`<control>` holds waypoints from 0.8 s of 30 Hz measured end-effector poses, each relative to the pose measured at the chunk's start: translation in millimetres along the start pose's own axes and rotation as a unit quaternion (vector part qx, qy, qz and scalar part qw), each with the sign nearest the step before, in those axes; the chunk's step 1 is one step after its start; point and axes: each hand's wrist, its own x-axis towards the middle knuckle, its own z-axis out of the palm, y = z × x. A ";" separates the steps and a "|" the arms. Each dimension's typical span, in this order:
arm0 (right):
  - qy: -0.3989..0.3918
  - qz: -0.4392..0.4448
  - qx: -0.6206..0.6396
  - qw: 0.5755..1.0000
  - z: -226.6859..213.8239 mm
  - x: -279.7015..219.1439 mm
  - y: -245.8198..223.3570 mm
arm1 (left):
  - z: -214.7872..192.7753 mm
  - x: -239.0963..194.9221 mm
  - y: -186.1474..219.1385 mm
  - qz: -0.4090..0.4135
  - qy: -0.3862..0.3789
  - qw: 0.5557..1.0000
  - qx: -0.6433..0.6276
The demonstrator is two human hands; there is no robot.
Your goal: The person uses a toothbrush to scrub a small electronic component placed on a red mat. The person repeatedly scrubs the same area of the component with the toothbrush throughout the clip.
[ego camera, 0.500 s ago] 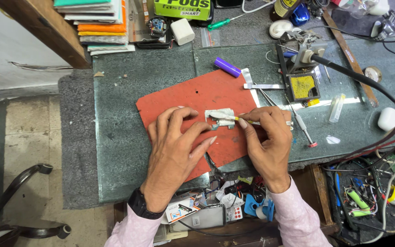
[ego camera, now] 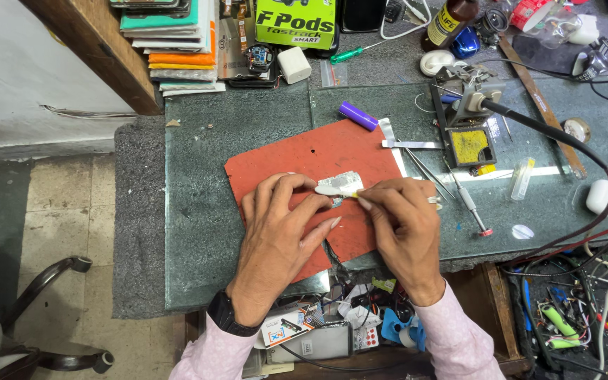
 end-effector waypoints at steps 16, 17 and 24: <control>0.032 0.014 -0.016 0.999 2.7 -3.1 2.0 | -1.8 -1.9 -1.4 0.008 0.014 1.000 -0.019; 0.057 0.011 -0.060 0.997 3.3 -2.3 1.9 | -2.4 -1.4 -1.7 0.009 0.013 1.000 -0.020; 0.077 0.014 -0.087 0.993 2.9 -4.8 7.5 | -0.6 -3.0 -2.8 0.013 0.023 1.000 -0.017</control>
